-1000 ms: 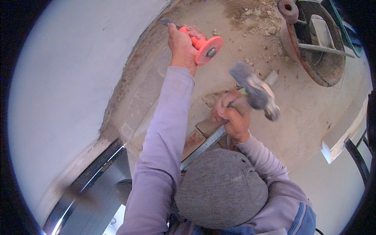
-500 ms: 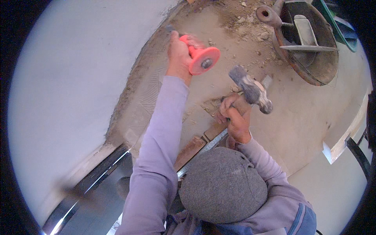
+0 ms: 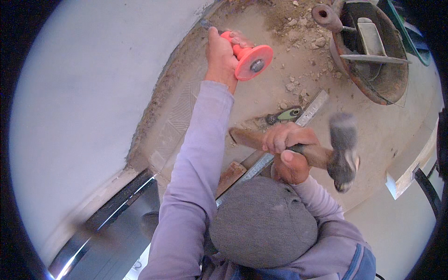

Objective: The person is installing ceramic tiles on a floor. They use a hammer and a red rubber mallet to tap the tiles into place, ensuring they are level and properly set in the adhesive. A spirit level is used to check the alignment of the tiles.

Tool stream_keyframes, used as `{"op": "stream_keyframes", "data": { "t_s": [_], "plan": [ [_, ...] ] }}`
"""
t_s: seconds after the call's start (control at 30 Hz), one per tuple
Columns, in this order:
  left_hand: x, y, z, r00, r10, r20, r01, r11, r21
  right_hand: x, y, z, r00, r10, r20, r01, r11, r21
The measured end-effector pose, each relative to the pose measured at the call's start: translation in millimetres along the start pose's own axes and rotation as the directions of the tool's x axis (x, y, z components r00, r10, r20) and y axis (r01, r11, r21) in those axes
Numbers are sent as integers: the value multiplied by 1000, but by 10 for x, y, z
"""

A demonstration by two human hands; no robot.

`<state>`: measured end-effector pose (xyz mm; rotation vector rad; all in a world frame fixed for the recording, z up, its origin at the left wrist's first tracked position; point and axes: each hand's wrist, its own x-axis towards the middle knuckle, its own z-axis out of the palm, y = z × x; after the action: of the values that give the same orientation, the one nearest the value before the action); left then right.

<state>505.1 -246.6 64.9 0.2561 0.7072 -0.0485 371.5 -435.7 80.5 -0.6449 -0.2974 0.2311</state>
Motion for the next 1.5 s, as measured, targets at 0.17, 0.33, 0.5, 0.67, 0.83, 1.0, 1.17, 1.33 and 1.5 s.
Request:
{"op": "stream_keyframes", "data": {
  "t_s": [0.17, 0.33, 0.5, 0.67, 0.83, 1.0, 1.17, 1.33, 1.5],
  "plan": [
    [153, 50, 7, 999, 13, -31, -13, 1000, 13, 167, 406, -132, 794, 526, -306, -574, 814, -92],
    [177, -7, -45, 959, 282, -38, -255, 912, 322, 58, 194, -36, 964, 186, -191, -215, 965, -148],
    [202, -81, 28, 976, 213, -36, -204, 965, 165, 200, 479, -173, 790, 554, -262, -610, 755, -241],
    [204, 52, -30, 992, 87, -89, -88, 996, -9, 132, 155, -139, 913, 370, -172, -385, 920, -64],
    [245, -4, -13, 993, 107, -49, -104, 993, 58, 182, 444, -307, 878, 455, -151, -479, 837, -266],
    [202, 196, -141, 994, 109, 3, -108, 986, 126, 185, 84, -160, 937, 321, -141, -339, 932, -128],
    [167, 279, -47, 993, 113, 13, -114, 989, 91, 502, 304, -160, 782, 612, -116, -622, 756, -204],
    [213, 303, 16, 955, 269, 128, -297, 891, 343, 187, 308, -330, 915, 355, -194, -403, 759, -512],
    [242, 303, -105, 995, 45, 94, -39, 997, -61, 387, 389, -185, 807, 500, -315, -588, 735, -337]
  ]
}}
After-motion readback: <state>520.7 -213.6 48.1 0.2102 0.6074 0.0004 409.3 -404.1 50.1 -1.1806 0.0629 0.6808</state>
